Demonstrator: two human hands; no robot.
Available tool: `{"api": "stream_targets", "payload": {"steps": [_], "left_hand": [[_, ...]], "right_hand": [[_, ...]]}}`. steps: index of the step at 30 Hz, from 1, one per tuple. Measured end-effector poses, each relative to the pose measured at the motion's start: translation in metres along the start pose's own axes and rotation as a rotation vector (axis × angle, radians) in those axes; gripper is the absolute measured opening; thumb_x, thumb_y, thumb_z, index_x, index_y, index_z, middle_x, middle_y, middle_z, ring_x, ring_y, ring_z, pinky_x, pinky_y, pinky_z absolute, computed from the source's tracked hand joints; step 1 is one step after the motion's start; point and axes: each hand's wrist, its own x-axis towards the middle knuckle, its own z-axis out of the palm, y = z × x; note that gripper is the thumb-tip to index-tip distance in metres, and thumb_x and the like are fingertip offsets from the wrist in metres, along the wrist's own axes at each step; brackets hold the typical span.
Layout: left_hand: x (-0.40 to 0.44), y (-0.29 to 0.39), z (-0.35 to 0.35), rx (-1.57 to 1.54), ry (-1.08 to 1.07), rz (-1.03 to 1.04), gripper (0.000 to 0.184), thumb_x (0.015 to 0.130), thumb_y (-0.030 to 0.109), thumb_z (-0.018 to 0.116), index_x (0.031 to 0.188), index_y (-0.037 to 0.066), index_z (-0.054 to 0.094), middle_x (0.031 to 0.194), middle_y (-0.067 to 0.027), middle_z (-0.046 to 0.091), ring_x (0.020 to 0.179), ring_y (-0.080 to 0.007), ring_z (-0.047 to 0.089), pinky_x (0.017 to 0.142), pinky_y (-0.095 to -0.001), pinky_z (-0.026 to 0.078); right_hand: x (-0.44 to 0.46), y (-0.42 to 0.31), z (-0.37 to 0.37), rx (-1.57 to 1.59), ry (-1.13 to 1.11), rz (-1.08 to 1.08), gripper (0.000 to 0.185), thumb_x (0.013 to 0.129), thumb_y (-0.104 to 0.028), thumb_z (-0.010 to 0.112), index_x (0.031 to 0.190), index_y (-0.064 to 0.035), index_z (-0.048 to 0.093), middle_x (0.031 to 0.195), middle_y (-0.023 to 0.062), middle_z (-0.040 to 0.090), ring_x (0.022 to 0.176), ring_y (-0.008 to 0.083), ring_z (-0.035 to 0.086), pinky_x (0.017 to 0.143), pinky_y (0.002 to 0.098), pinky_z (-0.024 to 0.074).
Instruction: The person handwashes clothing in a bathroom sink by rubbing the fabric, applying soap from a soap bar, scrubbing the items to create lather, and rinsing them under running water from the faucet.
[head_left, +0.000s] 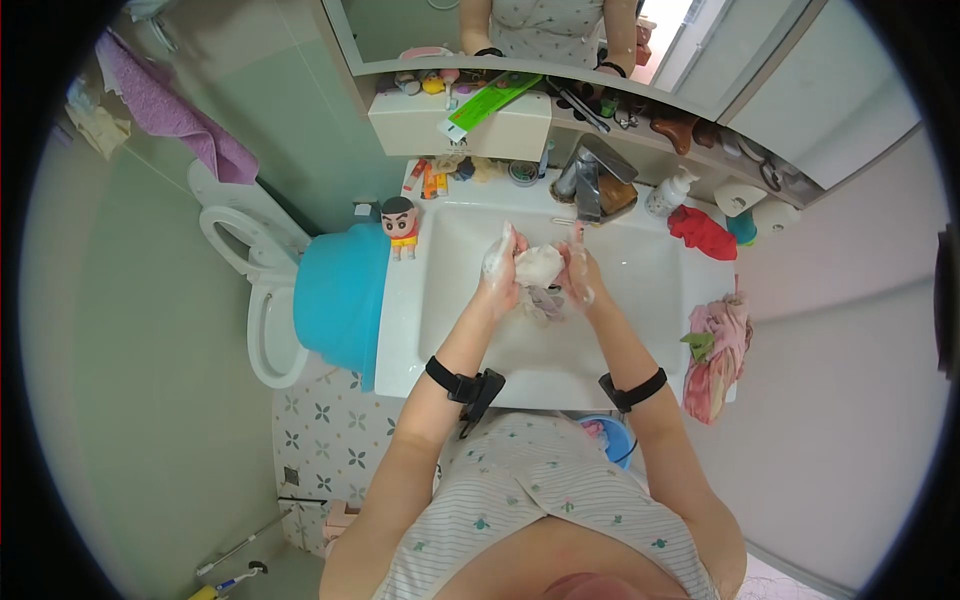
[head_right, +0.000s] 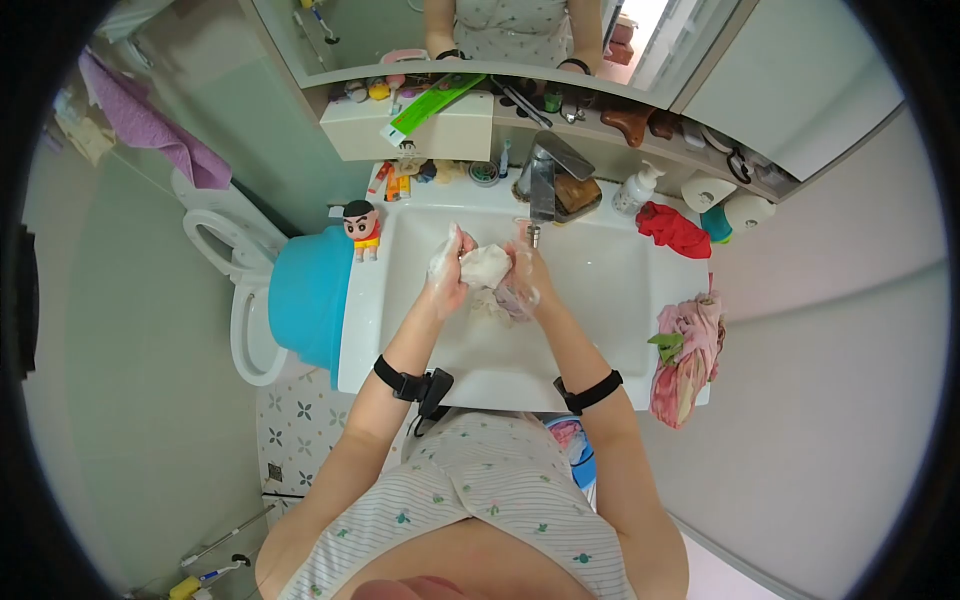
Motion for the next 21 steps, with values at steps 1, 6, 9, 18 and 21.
{"api": "stream_targets", "payload": {"steps": [1, 6, 9, 18, 21], "left_hand": [[-0.001, 0.002, 0.001, -0.025, 0.003, 0.002, 0.043, 0.094, 0.045, 0.036, 0.069, 0.011, 0.044, 0.067, 0.0022, 0.038, 0.061, -0.009, 0.038, 0.058, -0.0235, 0.036], [0.002, -0.001, -0.005, -0.093, -0.032, -0.017, 0.04, 0.094, 0.045, 0.038, 0.077, 0.01, 0.049, 0.071, 0.0014, 0.045, 0.066, -0.0088, 0.044, 0.06, -0.0227, 0.04], [0.003, 0.003, -0.013, -0.122, -0.116, -0.045, 0.037, 0.094, 0.043, 0.039, 0.085, 0.009, 0.051, 0.077, 0.0002, 0.05, 0.074, -0.0093, 0.049, 0.067, -0.0231, 0.043], [0.013, -0.034, -0.046, 0.515, -0.3, 0.143, 0.046, 0.089, 0.036, 0.051, 0.118, 0.002, 0.038, 0.114, -0.0101, 0.047, 0.103, -0.0178, 0.05, 0.09, -0.0297, 0.04], [0.001, -0.035, -0.043, 0.584, -0.552, -0.026, 0.057, 0.088, 0.032, 0.054, 0.129, 0.0, 0.031, 0.12, -0.013, 0.046, 0.109, -0.0199, 0.049, 0.091, -0.0323, 0.041]], "right_hand": [[-0.006, -0.006, 0.006, -0.122, -0.011, -0.036, 0.048, 0.087, -0.052, 0.047, 0.074, -0.0071, 0.056, 0.068, 0.0001, 0.052, 0.061, 0.0092, 0.049, 0.055, 0.0242, 0.0404], [-0.002, -0.005, 0.002, -0.484, 0.056, -0.054, 0.03, 0.081, -0.033, 0.065, 0.082, -0.0047, 0.055, 0.075, 0.0026, 0.056, 0.069, 0.0102, 0.053, 0.062, 0.0256, 0.0432], [-0.009, -0.006, 0.012, -0.602, 0.063, -0.464, 0.034, 0.077, -0.03, 0.069, 0.087, -0.0016, 0.053, 0.078, 0.0036, 0.057, 0.07, 0.0115, 0.054, 0.062, 0.0255, 0.0438], [-0.007, -0.053, -0.003, -0.605, -0.289, 0.013, 0.045, 0.079, -0.032, 0.067, 0.108, -0.003, 0.049, 0.101, 0.0064, 0.053, 0.091, 0.0118, 0.051, 0.077, 0.0302, 0.0441], [-0.001, -0.054, -0.019, -0.249, -0.25, -0.037, 0.035, 0.085, -0.03, 0.06, 0.109, -0.0062, 0.051, 0.101, 0.0036, 0.055, 0.094, 0.0104, 0.053, 0.079, 0.0301, 0.0453]]}}
